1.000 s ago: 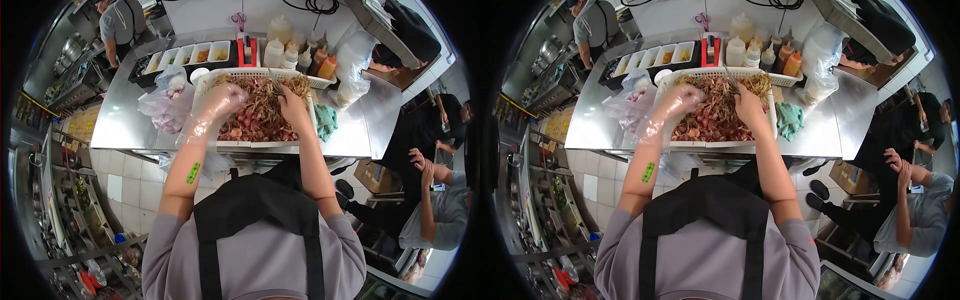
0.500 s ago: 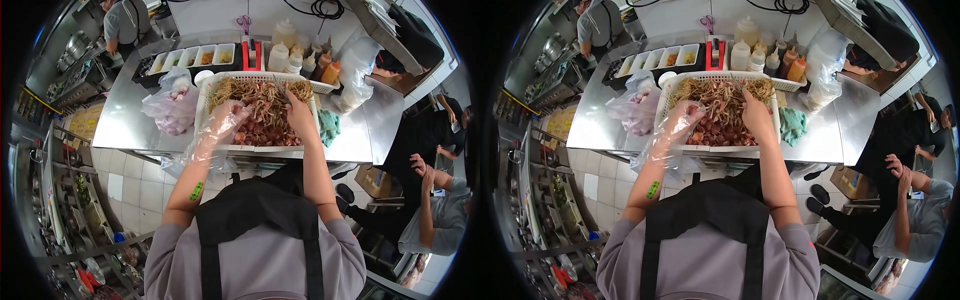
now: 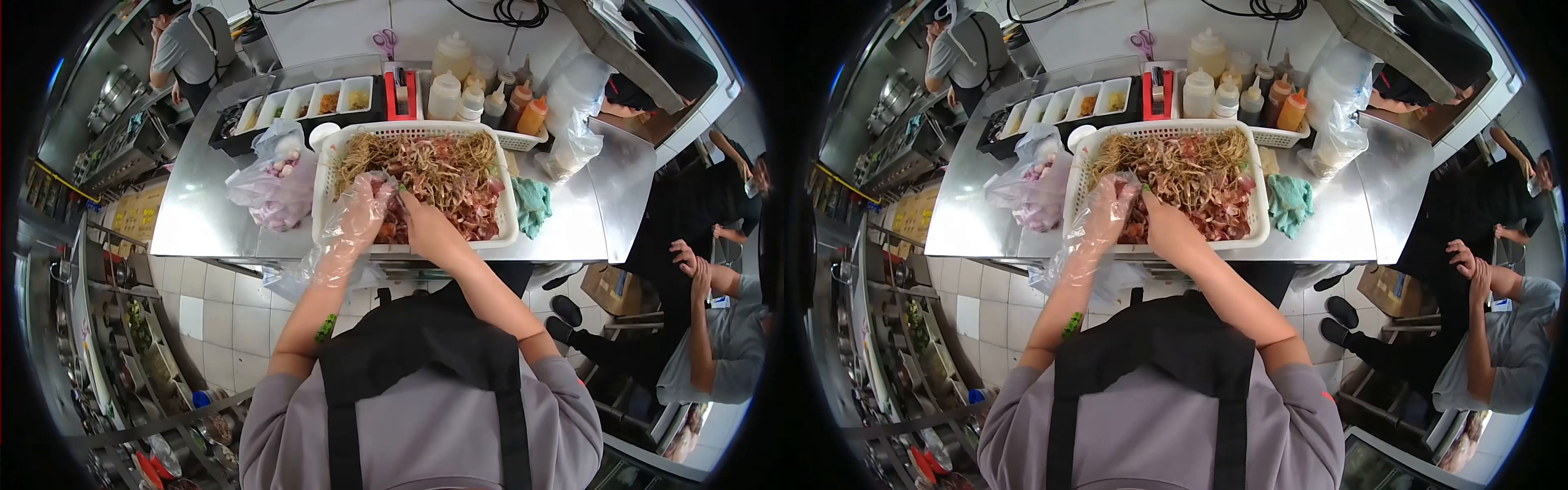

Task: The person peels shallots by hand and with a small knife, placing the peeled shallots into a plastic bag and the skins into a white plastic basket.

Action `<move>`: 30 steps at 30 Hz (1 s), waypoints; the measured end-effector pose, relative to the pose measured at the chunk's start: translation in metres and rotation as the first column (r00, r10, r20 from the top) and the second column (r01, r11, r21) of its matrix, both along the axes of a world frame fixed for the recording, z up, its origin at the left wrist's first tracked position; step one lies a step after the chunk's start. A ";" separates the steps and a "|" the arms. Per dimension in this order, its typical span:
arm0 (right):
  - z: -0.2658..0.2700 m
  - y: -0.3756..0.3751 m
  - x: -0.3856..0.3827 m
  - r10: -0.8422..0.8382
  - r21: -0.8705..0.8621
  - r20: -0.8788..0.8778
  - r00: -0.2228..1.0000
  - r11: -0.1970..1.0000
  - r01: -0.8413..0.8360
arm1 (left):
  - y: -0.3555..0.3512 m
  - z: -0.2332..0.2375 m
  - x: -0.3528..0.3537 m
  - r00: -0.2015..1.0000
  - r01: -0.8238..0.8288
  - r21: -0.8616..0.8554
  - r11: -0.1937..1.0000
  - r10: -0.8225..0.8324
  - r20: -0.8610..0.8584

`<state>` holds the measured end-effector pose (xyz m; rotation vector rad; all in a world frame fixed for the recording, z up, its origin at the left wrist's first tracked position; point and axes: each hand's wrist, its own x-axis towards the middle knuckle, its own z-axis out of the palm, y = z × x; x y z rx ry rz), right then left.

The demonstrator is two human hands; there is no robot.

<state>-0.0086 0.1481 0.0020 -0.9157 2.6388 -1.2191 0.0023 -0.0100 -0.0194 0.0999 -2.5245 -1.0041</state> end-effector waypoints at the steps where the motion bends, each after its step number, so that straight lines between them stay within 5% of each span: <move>1: 0.002 -0.002 -0.004 0.002 -0.008 -0.034 0.999 1.000 -0.002 | -0.001 0.000 -0.002 0.997 0.030 -0.011 0.999 -0.031 -0.066; 2: 0.005 -0.002 -0.007 0.007 0.041 -0.037 0.999 0.999 -0.005 | -0.001 -0.004 -0.004 0.997 0.033 -0.013 0.999 -0.034 -0.066; 4: 0.003 -0.003 -0.014 0.035 0.050 0.021 0.999 0.998 -0.036 | -0.002 -0.004 -0.007 0.833 -0.118 -0.359 0.926 -0.104 -0.544; 5: 0.003 -0.003 -0.016 0.065 0.062 0.081 0.995 0.996 -0.070 | -0.004 -0.003 -0.007 0.830 -0.114 -0.365 0.924 -0.113 -0.546; 6: 0.008 0.001 -0.021 0.061 0.061 0.065 0.996 0.996 -0.065 | 0.001 0.014 -0.004 0.938 0.184 0.247 0.951 -0.095 -0.332; 7: 0.013 0.007 -0.023 -0.029 -0.058 -0.003 1.000 0.998 0.028 | 0.006 0.028 0.001 0.963 0.241 0.799 0.550 -0.236 -0.128; 8: 0.017 0.013 -0.025 -0.122 -0.182 -0.060 0.991 0.977 0.109 | 0.002 0.035 0.005 0.938 0.237 0.901 0.363 -0.329 -0.114; 9: 0.021 0.021 -0.029 -0.119 -0.181 -0.065 0.991 0.978 0.106 | -0.002 0.030 0.001 0.938 0.241 0.900 0.362 -0.326 -0.120; 11: 0.026 0.037 -0.034 -0.122 -0.325 0.107 0.987 0.934 0.151 | -0.010 0.007 -0.012 0.892 0.270 0.940 -0.208 -0.313 -0.326; 12: 0.039 0.041 -0.028 -0.057 -0.377 0.221 0.974 0.916 0.140 | -0.010 0.005 -0.017 0.876 0.295 0.907 -0.300 -0.295 -0.382; 17: 0.038 0.022 -0.017 0.023 -0.390 0.074 0.997 0.921 0.008 | 0.002 0.001 -0.018 0.840 0.140 0.931 -0.337 -0.457 -0.292; 19: 0.032 0.006 -0.015 -0.002 -0.463 0.014 1.000 0.886 0.008 | 0.020 0.020 -0.008 0.806 0.315 0.928 -0.199 -0.460 -0.372; 21: 0.031 0.000 -0.018 -0.067 -0.421 -0.029 0.997 0.906 0.049 | 0.030 0.031 0.002 0.818 0.300 0.933 -0.200 -0.450 -0.359; 23: 0.033 -0.002 -0.026 -0.125 -0.380 -0.080 0.989 0.921 0.086 | 0.021 0.014 -0.001 0.858 0.230 0.970 -0.075 -0.456 -0.238; 25: 0.036 0.004 -0.035 -0.070 -0.244 -0.067 0.995 0.968 0.052 | 0.013 0.013 -0.002 0.877 0.193 0.981 -0.011 -0.447 -0.177; 27: 0.035 0.009 -0.041 -0.018 -0.176 -0.096 0.995 0.984 0.001 | 0.006 0.014 0.000 0.861 0.183 0.960 0.214 -0.506 -0.051; 29: 0.032 0.011 -0.045 0.091 -0.243 -0.098 0.991 0.963 -0.113 | 0.001 0.019 0.004 0.858 0.185 0.957 0.225 -0.512 -0.046; 30: 0.044 0.012 -0.039 0.039 -0.214 0.025 0.999 0.976 -0.033 | -0.001 0.021 0.003 0.852 0.196 0.952 0.235 -0.522 -0.046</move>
